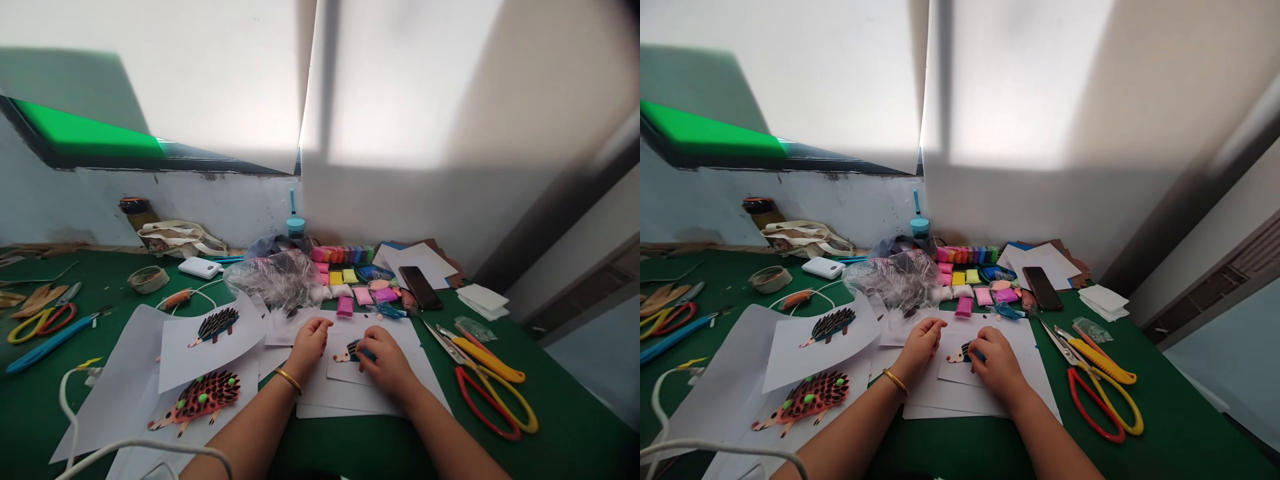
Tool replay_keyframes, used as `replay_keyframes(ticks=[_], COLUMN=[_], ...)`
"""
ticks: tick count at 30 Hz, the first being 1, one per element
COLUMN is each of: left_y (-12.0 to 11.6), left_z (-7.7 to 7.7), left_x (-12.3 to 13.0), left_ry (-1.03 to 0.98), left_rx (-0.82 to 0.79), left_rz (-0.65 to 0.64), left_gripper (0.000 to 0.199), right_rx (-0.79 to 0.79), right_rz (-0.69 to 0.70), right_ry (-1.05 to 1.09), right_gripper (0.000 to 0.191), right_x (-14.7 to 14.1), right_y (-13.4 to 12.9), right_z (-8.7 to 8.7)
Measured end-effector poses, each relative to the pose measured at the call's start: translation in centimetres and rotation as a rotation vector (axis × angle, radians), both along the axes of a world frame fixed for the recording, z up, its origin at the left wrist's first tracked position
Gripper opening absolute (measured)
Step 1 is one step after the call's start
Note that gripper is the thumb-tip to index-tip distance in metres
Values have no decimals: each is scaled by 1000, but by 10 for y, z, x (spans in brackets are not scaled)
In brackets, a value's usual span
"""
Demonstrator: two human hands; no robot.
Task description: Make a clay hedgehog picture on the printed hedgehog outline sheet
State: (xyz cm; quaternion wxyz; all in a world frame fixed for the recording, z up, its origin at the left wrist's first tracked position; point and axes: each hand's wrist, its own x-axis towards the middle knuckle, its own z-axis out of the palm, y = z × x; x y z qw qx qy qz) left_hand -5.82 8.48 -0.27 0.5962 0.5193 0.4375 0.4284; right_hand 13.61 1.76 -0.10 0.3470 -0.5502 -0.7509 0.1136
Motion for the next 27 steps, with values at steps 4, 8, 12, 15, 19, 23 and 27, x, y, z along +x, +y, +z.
replay_keyframes(ticks=[4, 8, 12, 15, 19, 23, 27], left_y=[0, 1, 2, 3, 3, 4, 4], left_z=[-1, -2, -3, -4, -5, -5, -5], left_x=[0, 0, 1, 0, 0, -1, -1], left_ry=[-3, -6, -7, -5, 0, -1, -2], left_rx=[0, -6, -8, -5, -2, 0, -4], left_rz=[-2, -7, -5, -5, -14, -18, -22], left_gripper=[36, 35, 37, 37, 36, 36, 37], right_rx=[14, 31, 59, 73, 74, 61, 37], right_rz=[-2, 7, -2, -8, -21, -15, -20], right_ry=[-58, -123, -167, -192, -218, -184, -106], right_gripper=[13, 14, 13, 13, 13, 12, 4], right_x=[-1, -1, -1, -3, -3, 1, 8], right_y=[0, 0, 0, 0, 0, 0, 0], right_z=[2, 2, 0, 0, 0, 2, 3])
